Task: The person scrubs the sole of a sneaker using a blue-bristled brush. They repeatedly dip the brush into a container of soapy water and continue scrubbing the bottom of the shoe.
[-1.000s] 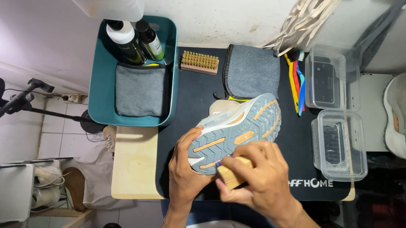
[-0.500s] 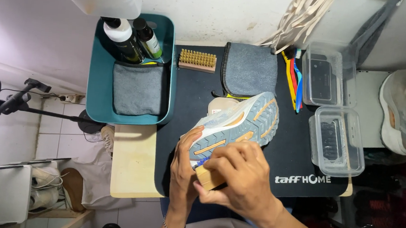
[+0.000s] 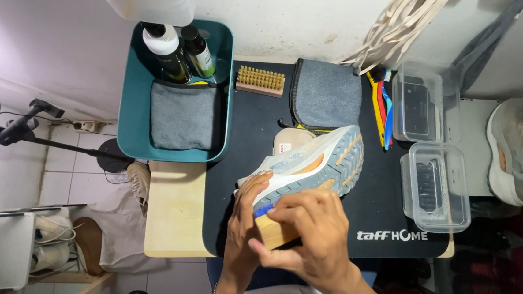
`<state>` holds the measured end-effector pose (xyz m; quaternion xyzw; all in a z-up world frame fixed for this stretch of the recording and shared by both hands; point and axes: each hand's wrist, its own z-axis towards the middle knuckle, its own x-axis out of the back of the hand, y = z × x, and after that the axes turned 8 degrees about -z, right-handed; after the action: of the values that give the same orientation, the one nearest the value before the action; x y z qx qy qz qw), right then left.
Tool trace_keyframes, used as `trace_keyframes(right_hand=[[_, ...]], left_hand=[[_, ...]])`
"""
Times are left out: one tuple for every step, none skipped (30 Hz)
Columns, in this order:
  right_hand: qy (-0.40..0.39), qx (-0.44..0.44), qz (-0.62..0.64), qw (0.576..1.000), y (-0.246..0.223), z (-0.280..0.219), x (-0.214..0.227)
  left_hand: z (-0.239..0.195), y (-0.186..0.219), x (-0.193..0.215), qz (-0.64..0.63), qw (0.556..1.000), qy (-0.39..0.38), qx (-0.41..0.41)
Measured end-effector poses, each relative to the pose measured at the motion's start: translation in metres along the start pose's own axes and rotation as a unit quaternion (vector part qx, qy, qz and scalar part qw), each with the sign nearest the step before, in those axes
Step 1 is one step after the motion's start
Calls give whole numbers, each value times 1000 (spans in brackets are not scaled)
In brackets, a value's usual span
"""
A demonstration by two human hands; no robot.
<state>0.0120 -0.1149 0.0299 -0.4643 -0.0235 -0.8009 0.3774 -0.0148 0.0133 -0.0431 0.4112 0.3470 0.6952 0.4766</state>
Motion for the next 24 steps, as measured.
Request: trace_keyframes(right_hand=[[-2,0,1,1000,10,-3,2],[3,-50,2,999,22,-3,4],[8,-100,3,995,34,-3,6],[9,-98,3,995,48,-9,6],[7,-170,16,985,63,-16,6],[5,-243,30,970,77,-22,6],[6,-242,30,970,71,-18,10],[4,-233,33,972,65,-14,13],[1,-225,37,974,59,-11,17],[1,-226,37,973,47,-6,16],[9,-154,58,986,36,-1,15],[17,-80,77,994,24,5,14],[19,-81,77,994,15,8,10],[-4,-34,44,998,6,12,6],[-27,12,10,1000,-2,16,1],[-26,8,10,1000,2,15,1],[-15,-11,-18,1000,6,14,0],[-4,-27,-47,999,11,15,0],[-3,-26,-47,999,24,14,3],[-11,-88,-30,996,36,12,6],[-20,-150,-13,988,49,10,10],[-20,-150,-13,988,54,9,12],[-31,-208,-4,978,59,7,14],[-40,-266,5,963,65,7,16]], left_hand=[[2,1,0,0,1000,0,2],[6,1,-2,4,1000,19,-17],[10,2,-3,8,999,38,-35],[9,0,-3,8,999,40,-37],[8,-1,-3,15,999,28,-26],[8,-2,-2,22,1000,15,-14],[8,-1,-2,22,1000,15,-15],[9,-1,-3,33,999,19,-24],[9,0,-3,44,998,22,-32],[10,1,-4,45,998,21,-31],[10,3,-4,31,999,26,-29],[11,4,-5,17,999,31,-27],[7,3,-3,17,999,30,-29],[4,2,-2,-1,1000,20,-10],[0,0,0,-20,1000,10,8],[1,-1,-2,-19,1000,6,8],[0,-3,-4,8,1000,23,3],[2,-6,-7,35,998,42,-5],[7,-5,-6,35,998,42,-6],[10,-3,-5,34,998,40,-18],[12,0,-5,32,998,37,-31],[11,-1,-4,33,998,37,-31],[11,-1,-3,29,999,31,-22],[12,-1,-3,25,999,24,-16]])
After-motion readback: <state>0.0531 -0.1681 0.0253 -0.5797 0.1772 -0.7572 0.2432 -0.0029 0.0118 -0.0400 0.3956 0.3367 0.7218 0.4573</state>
